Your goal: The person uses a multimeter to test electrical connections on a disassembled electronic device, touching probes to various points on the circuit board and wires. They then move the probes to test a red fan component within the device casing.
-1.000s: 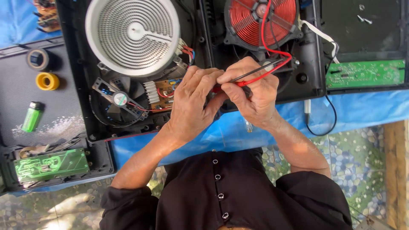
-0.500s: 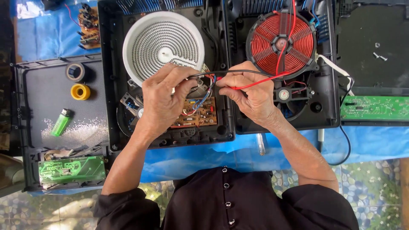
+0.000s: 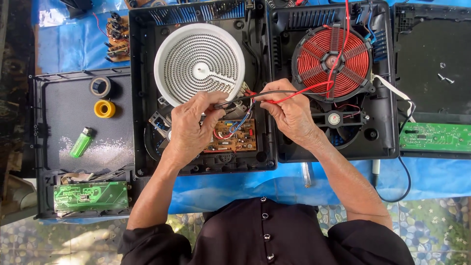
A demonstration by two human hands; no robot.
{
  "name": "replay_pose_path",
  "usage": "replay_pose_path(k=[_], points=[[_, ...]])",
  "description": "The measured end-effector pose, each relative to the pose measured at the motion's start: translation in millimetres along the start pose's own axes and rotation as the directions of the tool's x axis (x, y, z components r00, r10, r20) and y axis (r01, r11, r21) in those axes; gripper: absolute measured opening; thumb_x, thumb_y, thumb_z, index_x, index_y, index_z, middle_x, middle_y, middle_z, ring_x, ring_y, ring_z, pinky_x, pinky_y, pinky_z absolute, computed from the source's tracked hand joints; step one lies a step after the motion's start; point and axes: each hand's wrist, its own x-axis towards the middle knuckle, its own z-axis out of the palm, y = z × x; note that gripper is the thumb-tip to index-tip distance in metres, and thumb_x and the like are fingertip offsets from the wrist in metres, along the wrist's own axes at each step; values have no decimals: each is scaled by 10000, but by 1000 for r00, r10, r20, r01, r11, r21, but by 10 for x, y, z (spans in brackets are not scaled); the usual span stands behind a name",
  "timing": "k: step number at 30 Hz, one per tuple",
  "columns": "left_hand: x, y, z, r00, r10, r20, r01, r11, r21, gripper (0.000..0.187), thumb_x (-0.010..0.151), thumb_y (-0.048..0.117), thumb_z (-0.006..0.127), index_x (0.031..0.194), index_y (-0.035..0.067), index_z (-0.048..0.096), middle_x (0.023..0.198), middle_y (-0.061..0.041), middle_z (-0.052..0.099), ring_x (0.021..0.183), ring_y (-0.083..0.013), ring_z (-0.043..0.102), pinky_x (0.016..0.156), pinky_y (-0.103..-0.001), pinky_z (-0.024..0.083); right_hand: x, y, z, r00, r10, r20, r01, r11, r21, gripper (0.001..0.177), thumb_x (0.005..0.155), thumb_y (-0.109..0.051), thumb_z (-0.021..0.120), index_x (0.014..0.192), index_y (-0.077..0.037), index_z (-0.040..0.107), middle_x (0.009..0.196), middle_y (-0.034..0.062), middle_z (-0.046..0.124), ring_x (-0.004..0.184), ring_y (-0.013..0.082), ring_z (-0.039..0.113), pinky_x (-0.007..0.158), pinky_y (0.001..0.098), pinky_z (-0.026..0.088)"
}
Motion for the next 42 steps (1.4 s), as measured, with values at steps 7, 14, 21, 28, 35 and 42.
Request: replay_pose_path(k=[7,14,21,28,35,42], points=[[-188,-28,-27,999,-36,9,36,999,-6,105,1039,104,638,1097,84,723,911,-91,744,726,-215,714,726,-354,614,-12,-25,70,1000,-6,23,8,998,-68,130,960,58,732,1076,18,775,1060,153,669,940,239,679,899,353,568],[-375,-99,-94,995,-75,-63,72,996,-46,134,1053,94,638,1145,82,734,792,-92,726,693,-193,702,714,-339,609,-46,-92,127,998,62,-30,-60,995,75,168,964,93,710,1094,10,776,1086,159,673,967,206,669,931,324,554],[-507,-143,-41,996,-83,-25,82,995,-64,91,987,85,706,1063,96,754,759,-60,740,640,-197,713,669,-331,607,-69,-131,118,998,56,-27,-54,995,79,139,991,80,688,1100,32,760,1090,167,660,980,193,650,939,330,565],[-542,-211,36,997,-46,-67,40,995,-92,76,994,53,695,1047,68,747,819,-83,743,677,-238,722,683,-344,599,-64,-82,53,998,-56,-23,55,997,-48,132,1017,55,673,1125,41,747,1093,182,658,982,268,674,912,352,557],[-562,-300,118,992,61,-111,-65,998,-27,108,1010,10,661,1094,22,727,877,-131,764,737,-311,738,688,-386,616,-65,-68,55,999,-39,-14,38,999,-13,135,1019,59,662,1127,44,741,1095,193,661,981,266,670,908,366,564],[-613,-456,152,979,138,-148,-135,990,27,102,1003,1,678,1098,3,714,904,-139,755,717,-306,690,686,-383,603,-84,-66,101,1000,-24,-18,24,1000,12,136,1019,47,656,1119,37,747,1095,186,670,989,269,674,906,365,556]])
